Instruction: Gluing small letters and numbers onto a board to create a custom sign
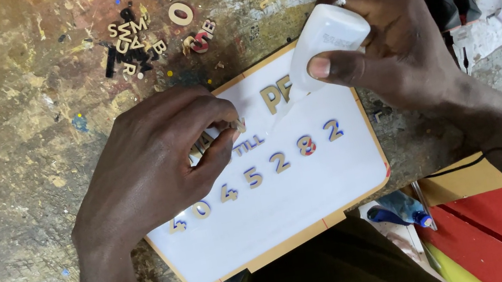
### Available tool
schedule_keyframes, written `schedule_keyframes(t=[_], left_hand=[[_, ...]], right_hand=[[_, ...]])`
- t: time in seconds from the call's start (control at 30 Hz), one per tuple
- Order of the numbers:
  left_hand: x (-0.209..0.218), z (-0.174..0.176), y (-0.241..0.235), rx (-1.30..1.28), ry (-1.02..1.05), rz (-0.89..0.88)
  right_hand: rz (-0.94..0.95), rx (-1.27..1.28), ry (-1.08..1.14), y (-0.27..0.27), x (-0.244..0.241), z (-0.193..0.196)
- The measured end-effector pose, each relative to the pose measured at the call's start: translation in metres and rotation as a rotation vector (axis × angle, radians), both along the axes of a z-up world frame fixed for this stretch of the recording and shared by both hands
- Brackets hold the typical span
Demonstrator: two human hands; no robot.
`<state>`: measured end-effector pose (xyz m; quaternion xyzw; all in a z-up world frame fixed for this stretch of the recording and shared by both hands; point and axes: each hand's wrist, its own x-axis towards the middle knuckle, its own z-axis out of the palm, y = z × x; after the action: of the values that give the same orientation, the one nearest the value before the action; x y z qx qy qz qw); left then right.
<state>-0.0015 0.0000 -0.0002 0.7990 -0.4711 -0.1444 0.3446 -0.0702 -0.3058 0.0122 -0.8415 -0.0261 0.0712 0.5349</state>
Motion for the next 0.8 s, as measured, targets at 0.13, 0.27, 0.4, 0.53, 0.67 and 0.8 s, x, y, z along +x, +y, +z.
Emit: schedule_keyframes(t=[0.13,0.27,0.4,0.53,0.67,0.8], left_hand=[[0.0,0.002,0.0,0.009,0.012,-0.006],[0.0,0.002,-0.001,0.004,0.004,-0.008],[-0.001,0.001,-0.001,-0.015,-0.003,-0.007],[-0.003,0.0,-0.002,-0.028,-0.052,-0.002],[-0.007,-0.001,-0.004,-0.036,-0.117,-0.003],[-0.011,-0.001,-0.007,-0.042,-0.186,-0.002]], right_hand=[[0.0,0.018,0.021,-0.002,0.0,-0.003],[-0.056,0.15,-0.048,-0.015,0.0,-0.024],[-0.24,0.396,-0.034,-0.022,0.005,-0.033],[-0.33,0.533,0.024,-0.02,0.01,-0.032],[-0.151,0.301,-0.176,-0.017,0.014,-0.027],[-0.088,-0.104,-0.369,-0.02,0.014,-0.038]])
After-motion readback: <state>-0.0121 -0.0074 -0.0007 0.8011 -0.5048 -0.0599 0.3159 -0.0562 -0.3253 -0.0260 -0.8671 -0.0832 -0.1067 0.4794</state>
